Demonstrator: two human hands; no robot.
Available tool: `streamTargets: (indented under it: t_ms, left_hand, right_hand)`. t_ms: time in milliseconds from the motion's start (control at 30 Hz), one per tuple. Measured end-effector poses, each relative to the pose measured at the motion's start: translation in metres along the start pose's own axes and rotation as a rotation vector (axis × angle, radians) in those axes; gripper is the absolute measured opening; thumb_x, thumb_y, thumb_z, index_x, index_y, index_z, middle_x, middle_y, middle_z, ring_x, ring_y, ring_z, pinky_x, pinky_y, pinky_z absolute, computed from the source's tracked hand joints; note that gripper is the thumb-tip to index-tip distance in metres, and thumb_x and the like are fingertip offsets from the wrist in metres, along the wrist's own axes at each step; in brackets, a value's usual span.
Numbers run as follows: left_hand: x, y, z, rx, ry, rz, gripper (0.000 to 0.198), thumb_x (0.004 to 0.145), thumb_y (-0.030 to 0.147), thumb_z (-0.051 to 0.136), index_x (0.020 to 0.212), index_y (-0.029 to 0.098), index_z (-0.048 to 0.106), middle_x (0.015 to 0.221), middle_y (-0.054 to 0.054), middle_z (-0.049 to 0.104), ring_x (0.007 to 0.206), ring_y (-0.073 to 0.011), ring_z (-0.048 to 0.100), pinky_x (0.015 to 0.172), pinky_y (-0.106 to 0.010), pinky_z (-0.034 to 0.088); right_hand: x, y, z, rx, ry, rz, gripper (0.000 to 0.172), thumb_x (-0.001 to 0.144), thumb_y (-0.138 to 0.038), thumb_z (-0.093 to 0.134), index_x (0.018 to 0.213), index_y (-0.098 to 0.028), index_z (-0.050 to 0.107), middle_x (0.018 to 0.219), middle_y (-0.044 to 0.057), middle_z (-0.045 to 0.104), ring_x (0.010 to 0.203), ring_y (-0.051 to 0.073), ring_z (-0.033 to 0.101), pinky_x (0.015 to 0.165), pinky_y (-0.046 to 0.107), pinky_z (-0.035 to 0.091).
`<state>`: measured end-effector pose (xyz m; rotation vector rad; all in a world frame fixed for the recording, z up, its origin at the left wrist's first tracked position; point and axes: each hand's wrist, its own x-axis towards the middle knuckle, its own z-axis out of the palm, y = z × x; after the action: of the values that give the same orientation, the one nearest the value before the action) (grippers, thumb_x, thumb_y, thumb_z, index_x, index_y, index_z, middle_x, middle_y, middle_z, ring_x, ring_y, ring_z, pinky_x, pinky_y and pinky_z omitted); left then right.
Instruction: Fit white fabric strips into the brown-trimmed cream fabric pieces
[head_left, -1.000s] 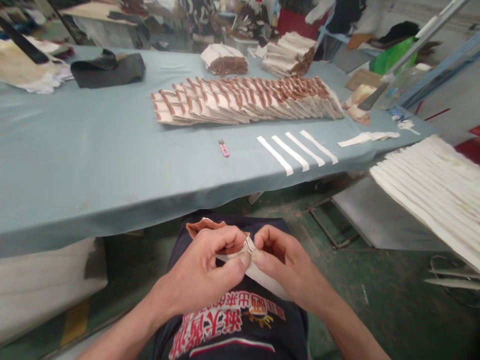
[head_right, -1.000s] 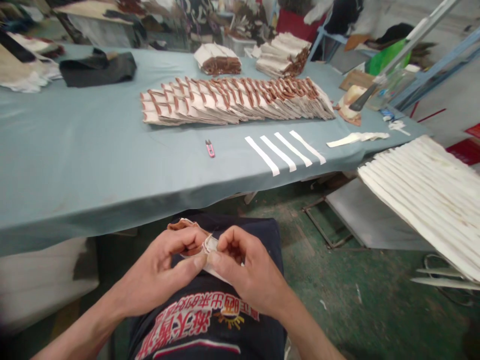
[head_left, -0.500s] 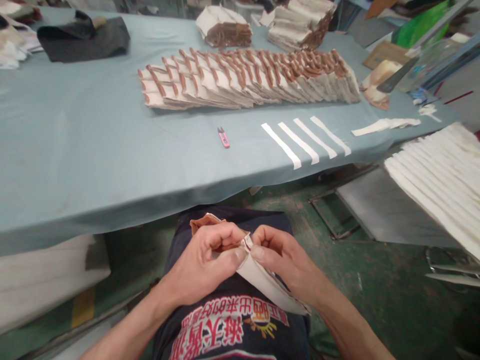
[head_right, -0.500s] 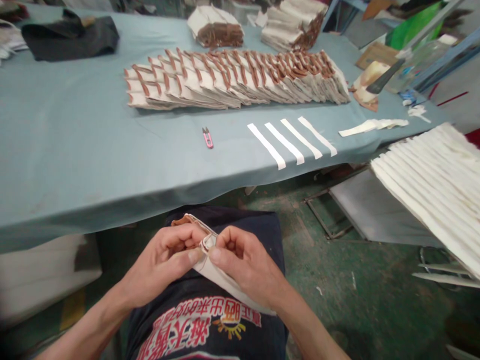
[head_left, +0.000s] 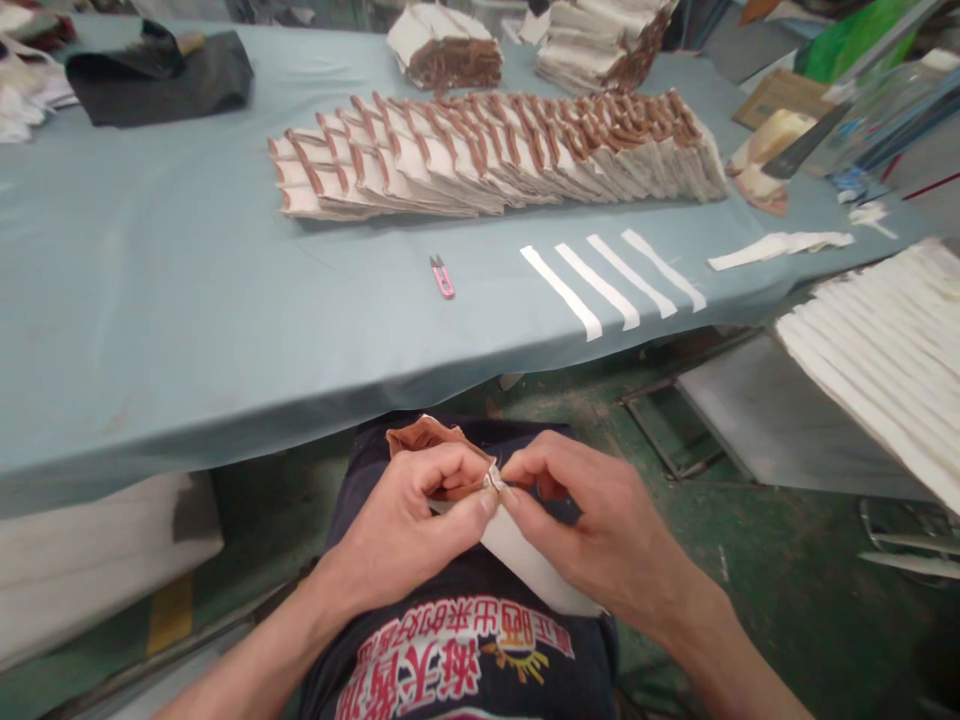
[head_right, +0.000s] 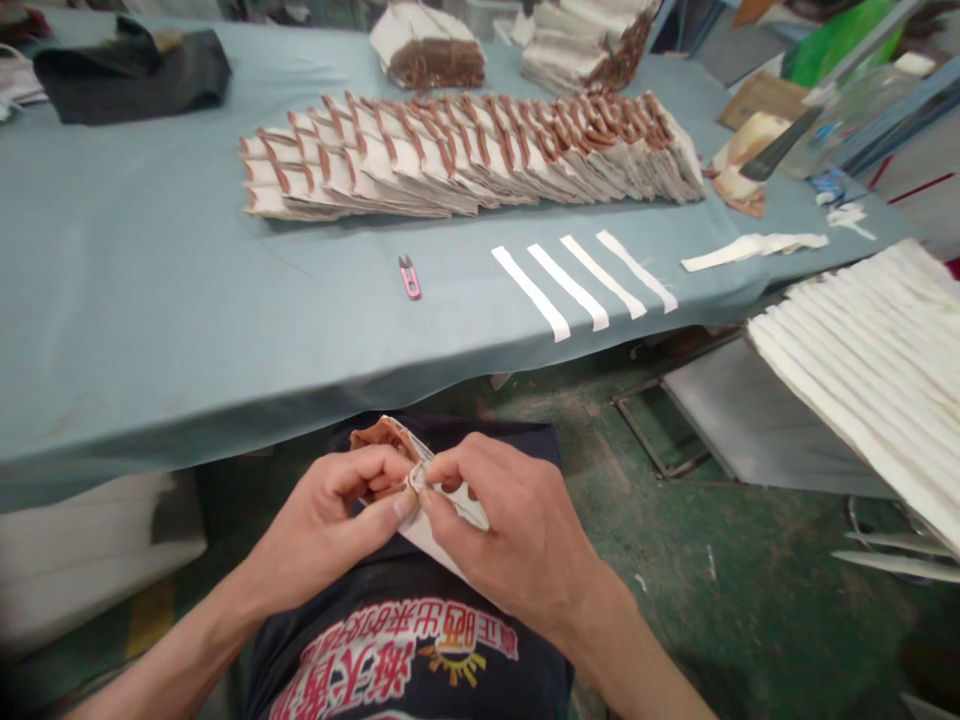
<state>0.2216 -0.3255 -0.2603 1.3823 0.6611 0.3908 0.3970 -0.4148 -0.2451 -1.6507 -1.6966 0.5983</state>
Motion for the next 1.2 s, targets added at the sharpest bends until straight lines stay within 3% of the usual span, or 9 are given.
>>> streamTargets:
  t_ms: [200,367,567,700,833,1033,1200]
  left_hand:
    - [0.001,-0.004,0.004,0.154,-0.005,0.074,0.019,0.092,0.021,0.055,0.080,0.014,0.068,0.063,0.005,0.054,0.057,-0.0077,0.041,0.054,-0.019,0.035]
    - [0.002,-0.008,0.008,0.243,0.007,0.093,0.019,0.091,0.017,0.053,0.078,0.014,0.067,0.065,0.005,0.056,0.060,-0.0085,0.045,0.056,-0.020,0.036]
    - [0.003,-0.010,0.010,0.243,0.031,0.078,0.018,0.090,0.017,0.054,0.075,0.015,0.064,0.065,0.005,0.057,0.060,-0.0084,0.047,0.057,-0.019,0.038]
    - [0.004,-0.011,0.005,0.152,-0.032,0.013,0.023,0.090,0.024,0.053,0.079,0.012,0.070,0.071,0.000,0.064,0.064,-0.0108,0.053,0.059,-0.020,0.042]
    - [0.004,-0.014,0.000,0.231,-0.060,0.030,0.024,0.087,0.022,0.049,0.077,0.012,0.069,0.067,0.001,0.061,0.061,-0.0103,0.051,0.057,-0.021,0.039]
    - [0.000,-0.017,0.004,0.337,-0.009,0.091,0.023,0.086,0.018,0.047,0.074,0.013,0.066,0.060,0.004,0.054,0.053,-0.0087,0.044,0.051,-0.022,0.032]
    - [-0.005,-0.018,0.011,0.319,0.039,0.137,0.023,0.087,0.016,0.047,0.072,0.013,0.065,0.059,0.003,0.056,0.052,-0.0089,0.045,0.050,-0.022,0.033]
  right_hand:
    - [0.004,-0.002,-0.020,-0.262,-0.130,-0.179,0.007,0.097,-0.012,0.064,0.096,-0.015,0.069,0.085,0.002,0.075,0.077,0.017,0.071,0.069,0.028,0.048]
    - [0.002,-0.005,-0.021,-0.423,-0.142,-0.210,0.014,0.095,-0.010,0.063,0.084,-0.017,0.068,0.080,0.003,0.075,0.072,0.021,0.073,0.062,0.033,0.045]
    - [0.000,-0.005,-0.010,-0.327,-0.099,-0.019,0.013,0.090,-0.009,0.061,0.084,-0.019,0.066,0.077,0.000,0.073,0.070,0.018,0.072,0.063,0.030,0.044]
    - [0.001,0.001,-0.003,-0.058,-0.159,0.203,0.012,0.085,-0.011,0.059,0.080,-0.021,0.063,0.072,-0.004,0.069,0.062,0.012,0.064,0.060,0.025,0.042]
    - [0.002,0.005,0.003,0.061,-0.233,0.339,0.010,0.084,-0.016,0.056,0.078,-0.021,0.061,0.070,-0.003,0.067,0.062,0.013,0.061,0.059,0.024,0.040]
    - [0.001,0.003,0.011,0.099,-0.206,0.418,0.008,0.085,-0.024,0.053,0.077,-0.022,0.056,0.066,-0.003,0.062,0.059,0.014,0.057,0.054,0.024,0.034]
    - [-0.008,0.002,0.018,0.065,-0.134,0.347,0.010,0.089,-0.027,0.049,0.080,-0.023,0.052,0.067,-0.002,0.063,0.059,0.015,0.061,0.055,0.025,0.039]
